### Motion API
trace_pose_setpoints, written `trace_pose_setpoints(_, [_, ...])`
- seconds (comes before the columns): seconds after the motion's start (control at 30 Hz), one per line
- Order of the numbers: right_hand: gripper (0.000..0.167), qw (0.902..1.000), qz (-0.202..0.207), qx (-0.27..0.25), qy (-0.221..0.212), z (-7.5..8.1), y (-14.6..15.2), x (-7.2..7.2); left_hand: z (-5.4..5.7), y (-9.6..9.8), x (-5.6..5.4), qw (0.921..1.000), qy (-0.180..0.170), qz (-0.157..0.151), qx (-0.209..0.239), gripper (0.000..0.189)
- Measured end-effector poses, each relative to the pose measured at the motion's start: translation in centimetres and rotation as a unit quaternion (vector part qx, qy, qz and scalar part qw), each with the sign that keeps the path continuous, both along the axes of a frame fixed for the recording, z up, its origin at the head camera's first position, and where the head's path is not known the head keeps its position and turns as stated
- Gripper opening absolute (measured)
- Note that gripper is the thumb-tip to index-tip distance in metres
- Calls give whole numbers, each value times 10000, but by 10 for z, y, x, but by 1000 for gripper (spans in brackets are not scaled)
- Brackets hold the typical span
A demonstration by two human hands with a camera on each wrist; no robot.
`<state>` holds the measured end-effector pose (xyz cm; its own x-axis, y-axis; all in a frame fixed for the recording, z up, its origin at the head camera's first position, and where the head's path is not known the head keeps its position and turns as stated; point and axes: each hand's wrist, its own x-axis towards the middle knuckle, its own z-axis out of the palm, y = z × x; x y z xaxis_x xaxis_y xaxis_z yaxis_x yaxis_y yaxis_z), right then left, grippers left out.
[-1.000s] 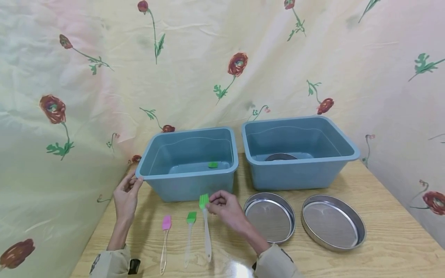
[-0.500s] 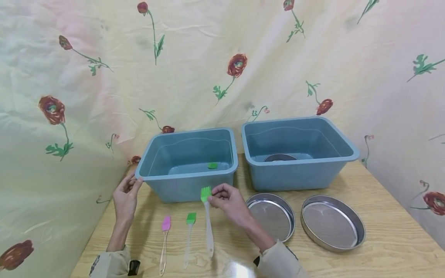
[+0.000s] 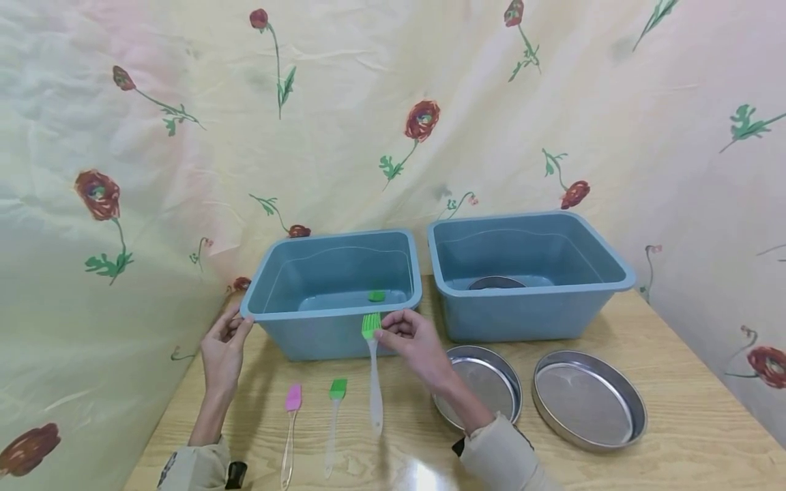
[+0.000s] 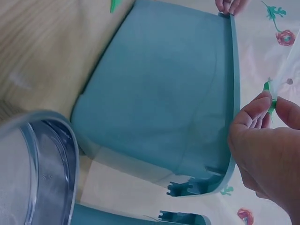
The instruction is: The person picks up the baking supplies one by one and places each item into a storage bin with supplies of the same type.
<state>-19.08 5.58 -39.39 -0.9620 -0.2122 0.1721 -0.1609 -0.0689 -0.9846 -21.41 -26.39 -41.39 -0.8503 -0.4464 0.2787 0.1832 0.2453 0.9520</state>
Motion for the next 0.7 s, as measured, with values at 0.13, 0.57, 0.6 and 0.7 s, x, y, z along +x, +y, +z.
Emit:
trace_pose_setpoints(0.13, [18, 10000, -27, -56, 50, 4, 2, -3, 1, -1, 1, 10000, 14, -36, 65, 44])
trace_pose_setpoints(0.57, [14, 9997, -149, 10, 191, 22, 4, -18, 2, 0, 3, 9998, 32, -45, 169, 42])
trace_pose_setpoints(0.6, [14, 9997, -159, 20, 188, 23, 4, -19, 2, 0, 3, 9998, 39, -55, 201, 42])
trace_pose_setpoints(0.7, [14, 9996, -183, 65, 180, 27, 5, -23, 2, 0, 3, 9996, 52, -94, 249, 42])
